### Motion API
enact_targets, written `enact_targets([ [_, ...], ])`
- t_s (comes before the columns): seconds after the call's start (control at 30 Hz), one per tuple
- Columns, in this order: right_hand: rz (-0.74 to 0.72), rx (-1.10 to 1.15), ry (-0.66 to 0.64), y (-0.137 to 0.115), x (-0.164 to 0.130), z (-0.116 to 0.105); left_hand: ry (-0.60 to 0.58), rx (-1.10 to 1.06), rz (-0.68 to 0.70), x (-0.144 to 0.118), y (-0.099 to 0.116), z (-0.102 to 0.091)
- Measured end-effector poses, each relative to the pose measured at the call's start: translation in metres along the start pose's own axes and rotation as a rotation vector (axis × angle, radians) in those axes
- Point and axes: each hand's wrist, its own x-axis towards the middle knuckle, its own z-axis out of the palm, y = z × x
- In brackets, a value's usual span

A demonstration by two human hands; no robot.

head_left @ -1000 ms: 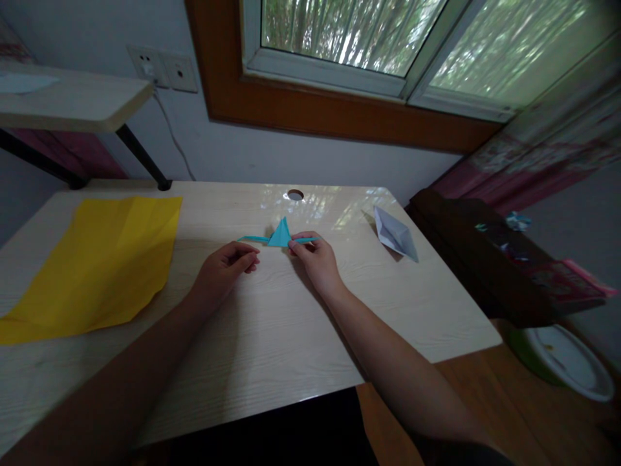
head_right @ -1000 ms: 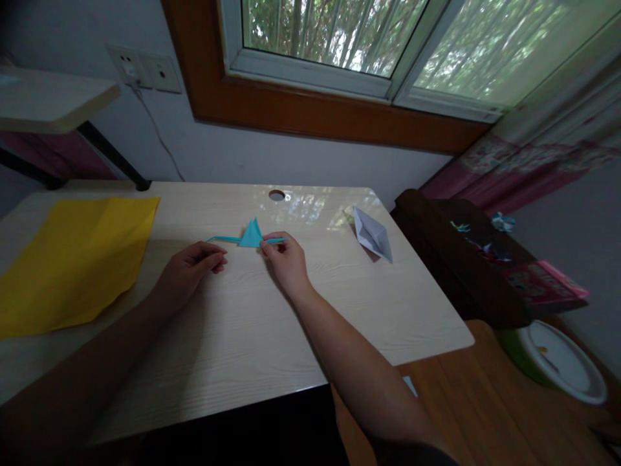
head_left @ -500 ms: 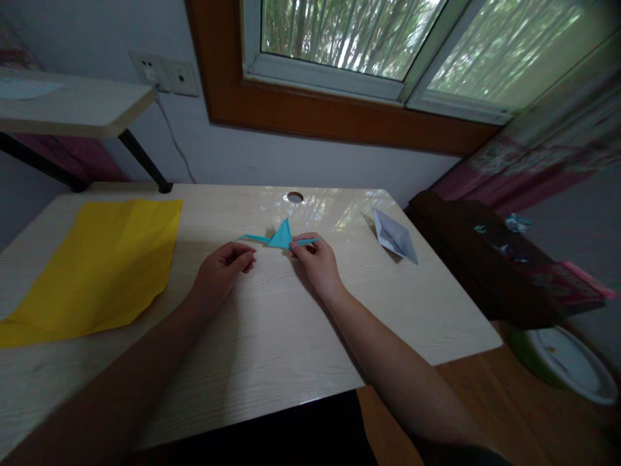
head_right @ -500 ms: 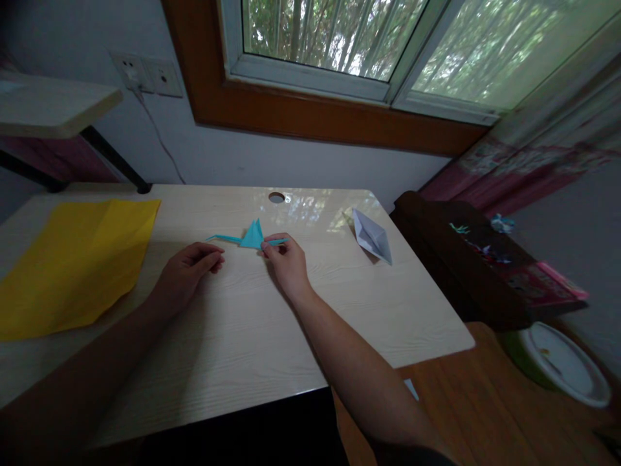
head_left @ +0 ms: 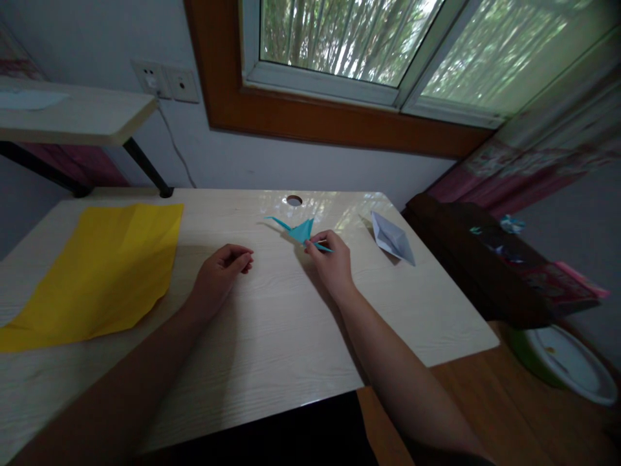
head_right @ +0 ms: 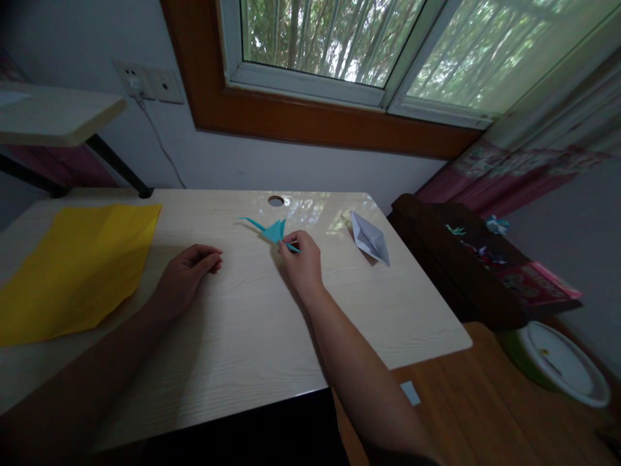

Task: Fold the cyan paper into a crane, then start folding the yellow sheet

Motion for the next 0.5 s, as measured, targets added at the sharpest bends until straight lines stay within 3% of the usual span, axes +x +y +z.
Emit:
enact_targets([
  [0.23, -0.165, -0.411, 0.06, 0.007, 0.02, -0.041, 0.005, -0.002, 0.004, 0.001, -0.002, 0.0],
  [0.5, -0.178, -0.848, 0.124, 0.023, 0.038, -0.103, -0.032, -0.021, 0.005, -0.001, 0.002, 0.002],
])
